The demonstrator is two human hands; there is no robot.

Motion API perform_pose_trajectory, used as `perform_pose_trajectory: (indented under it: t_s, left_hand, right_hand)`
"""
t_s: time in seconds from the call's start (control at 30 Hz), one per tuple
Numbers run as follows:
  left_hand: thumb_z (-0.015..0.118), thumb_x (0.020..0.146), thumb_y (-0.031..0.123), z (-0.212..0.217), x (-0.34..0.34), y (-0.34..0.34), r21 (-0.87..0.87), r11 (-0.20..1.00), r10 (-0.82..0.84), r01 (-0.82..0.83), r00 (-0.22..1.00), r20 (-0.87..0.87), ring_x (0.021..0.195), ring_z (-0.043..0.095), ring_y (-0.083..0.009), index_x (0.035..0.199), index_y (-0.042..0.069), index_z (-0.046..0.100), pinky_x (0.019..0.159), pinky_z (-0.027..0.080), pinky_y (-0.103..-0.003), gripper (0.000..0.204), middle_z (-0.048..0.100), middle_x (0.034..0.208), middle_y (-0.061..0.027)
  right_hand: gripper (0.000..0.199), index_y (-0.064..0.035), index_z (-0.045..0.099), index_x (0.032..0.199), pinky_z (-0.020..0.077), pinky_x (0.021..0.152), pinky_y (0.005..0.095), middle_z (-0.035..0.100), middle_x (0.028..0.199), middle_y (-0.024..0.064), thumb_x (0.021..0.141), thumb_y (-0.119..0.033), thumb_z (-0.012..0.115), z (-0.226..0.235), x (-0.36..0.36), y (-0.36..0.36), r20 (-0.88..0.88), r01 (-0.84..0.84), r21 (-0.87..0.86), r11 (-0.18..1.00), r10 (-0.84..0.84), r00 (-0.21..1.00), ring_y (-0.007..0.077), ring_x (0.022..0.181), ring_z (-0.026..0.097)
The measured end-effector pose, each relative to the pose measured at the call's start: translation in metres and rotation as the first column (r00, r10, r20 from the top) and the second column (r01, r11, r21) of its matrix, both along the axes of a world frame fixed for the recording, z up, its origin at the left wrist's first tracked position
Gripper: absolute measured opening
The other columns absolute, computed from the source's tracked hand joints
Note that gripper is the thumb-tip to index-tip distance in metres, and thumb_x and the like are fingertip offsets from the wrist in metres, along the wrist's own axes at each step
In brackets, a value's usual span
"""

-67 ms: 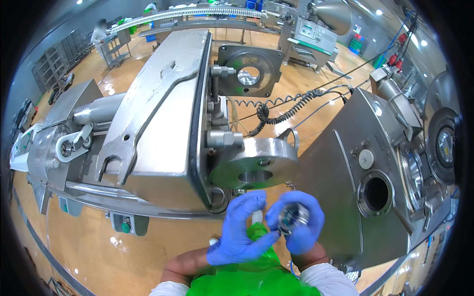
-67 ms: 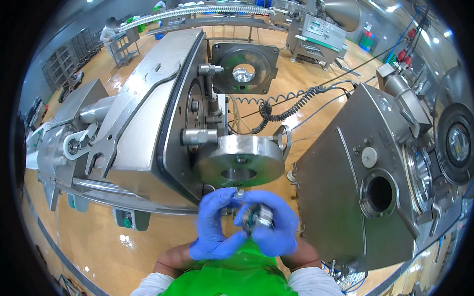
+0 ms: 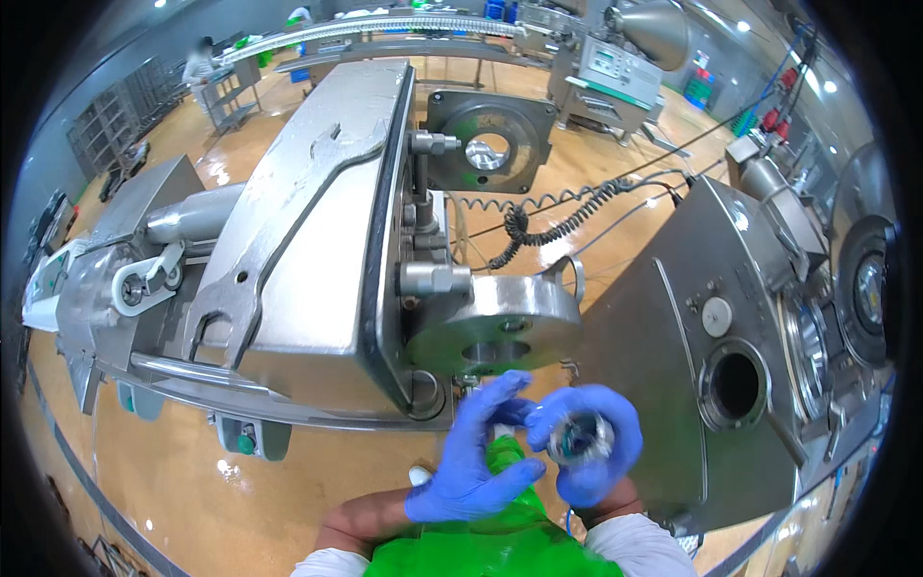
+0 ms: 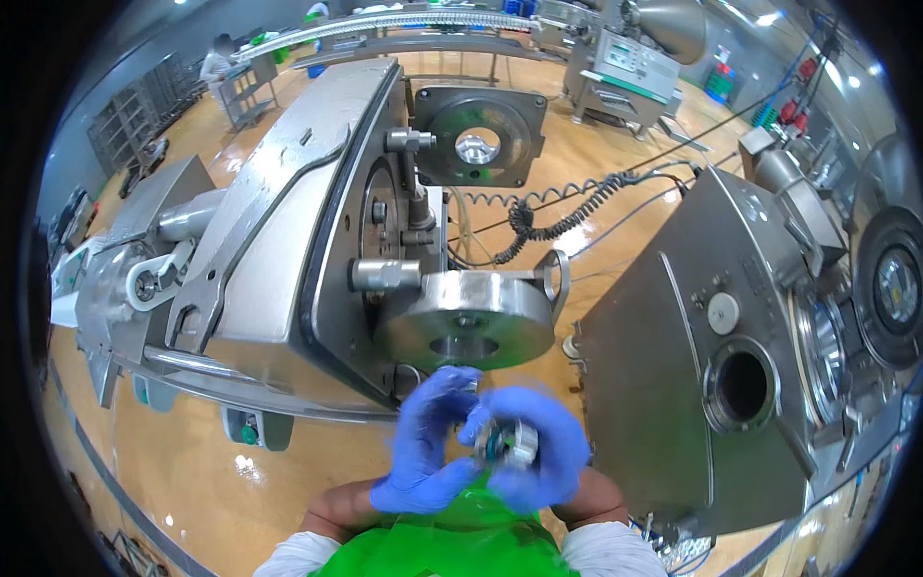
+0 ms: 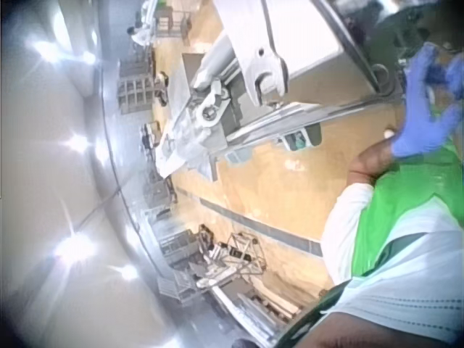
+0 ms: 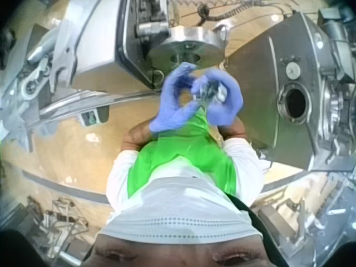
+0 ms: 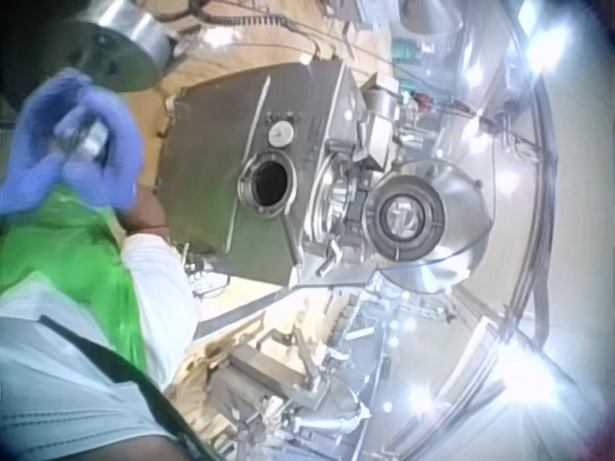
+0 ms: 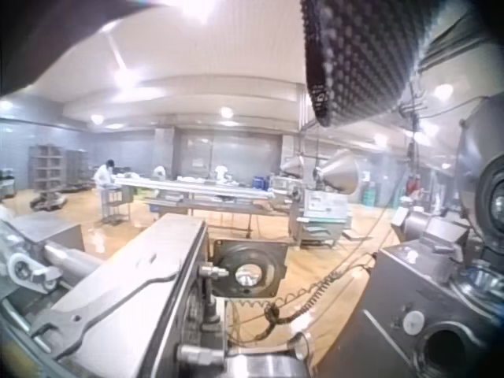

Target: The person handles a small cylindrical metal part, then places it into a slot on a large industrial machine. They proceed to manipulate several levers and handles on the machine, adjusting its configuration.

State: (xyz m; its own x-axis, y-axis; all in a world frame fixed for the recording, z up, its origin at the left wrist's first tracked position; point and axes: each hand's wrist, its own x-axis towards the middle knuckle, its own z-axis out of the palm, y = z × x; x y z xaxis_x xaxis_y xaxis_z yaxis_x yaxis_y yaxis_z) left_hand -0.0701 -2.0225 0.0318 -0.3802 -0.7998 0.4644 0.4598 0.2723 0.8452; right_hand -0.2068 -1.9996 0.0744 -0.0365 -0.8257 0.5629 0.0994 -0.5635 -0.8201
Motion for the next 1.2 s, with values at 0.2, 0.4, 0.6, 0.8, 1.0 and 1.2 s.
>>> perform_pose_trajectory:
  t_s: [0.2,0.4,0.6,0.8,1.0,1.2]
  left_hand:
    - [0.061,0.090,0.025,-0.032,-0.056,0.006,0.517,0.820,-0.327,0.245,0.943,0.071,0.104,0.056,-0.0193,0.130,0.000,0.044,0.089,0.044,-0.033,0.050,0.056,0.118,-0.0100]
    - [0.063,0.088,0.024,0.001,-0.088,-0.040,-0.330,0.939,0.243,-0.094,0.861,0.447,0.090,0.061,-0.0206,0.115,0.005,0.054,0.080,0.047,-0.032,0.035,0.063,0.102,-0.0066]
    - [0.076,0.071,0.014,0.069,-0.103,-0.059,-0.610,0.626,0.725,-0.485,0.651,0.226,0.072,0.065,-0.0227,0.092,0.006,0.068,0.064,0.050,-0.034,0.024,0.068,0.087,-0.0074]
    - [0.062,0.086,0.025,0.083,-0.090,-0.084,-0.747,0.397,0.902,-0.534,0.078,0.424,0.070,0.065,-0.0228,0.103,0.009,0.057,0.072,0.051,-0.036,0.024,0.070,0.081,-0.0051]
    - [0.072,0.076,0.021,0.065,-0.095,-0.091,-0.733,0.336,0.929,-0.592,0.081,0.361,0.069,0.066,-0.0185,0.095,0.013,0.064,0.074,0.052,-0.034,0.022,0.070,0.083,0.0005]
    - [0.068,0.074,0.024,0.067,-0.088,-0.091,-0.763,0.398,0.905,-0.510,0.083,0.417,0.071,0.066,-0.0174,0.091,0.016,0.067,0.075,0.051,-0.035,0.018,0.070,0.081,0.0011]
  right_hand:
    - [0.022,-0.0150,0.066,0.097,0.0491,0.067,0.0280,0.064,0.082,-0.0045,0.080,-0.028,0.071,0.046,-0.037,-0.058,-0.637,-0.121,-0.615,0.779,-0.400,0.659,0.0115,0.071,0.059]
    - [0.009,-0.0141,0.065,0.086,0.0509,0.071,0.0348,0.068,0.086,0.0026,0.081,-0.021,0.065,0.061,-0.085,-0.130,-0.562,-0.442,-0.607,0.661,0.036,0.826,0.0178,0.078,0.062]
    - [0.044,-0.0068,0.057,0.117,0.0514,0.075,0.0378,0.067,0.097,0.0173,0.076,-0.011,0.071,0.047,-0.136,-0.213,-0.340,-0.671,-0.330,0.664,0.580,0.740,0.0258,0.084,0.065]
    - [0.053,-0.0060,0.048,0.128,0.0510,0.082,0.0341,0.062,0.111,0.0152,0.080,-0.003,0.070,0.033,-0.108,-0.251,-0.366,-0.706,0.083,0.704,0.680,0.635,0.0231,0.093,0.064]
    - [0.043,-0.0021,0.055,0.119,0.0504,0.081,0.0307,0.062,0.100,0.0106,0.080,-0.011,0.072,0.011,-0.040,-0.302,-0.424,-0.607,0.084,0.790,0.580,0.695,0.0168,0.089,0.062]
    - [0.041,0.0010,0.055,0.115,0.0512,0.077,0.0289,0.062,0.097,0.0108,0.080,-0.013,0.072,-0.009,-0.003,-0.307,-0.316,-0.543,0.205,0.814,0.580,0.751,0.0153,0.086,0.062]
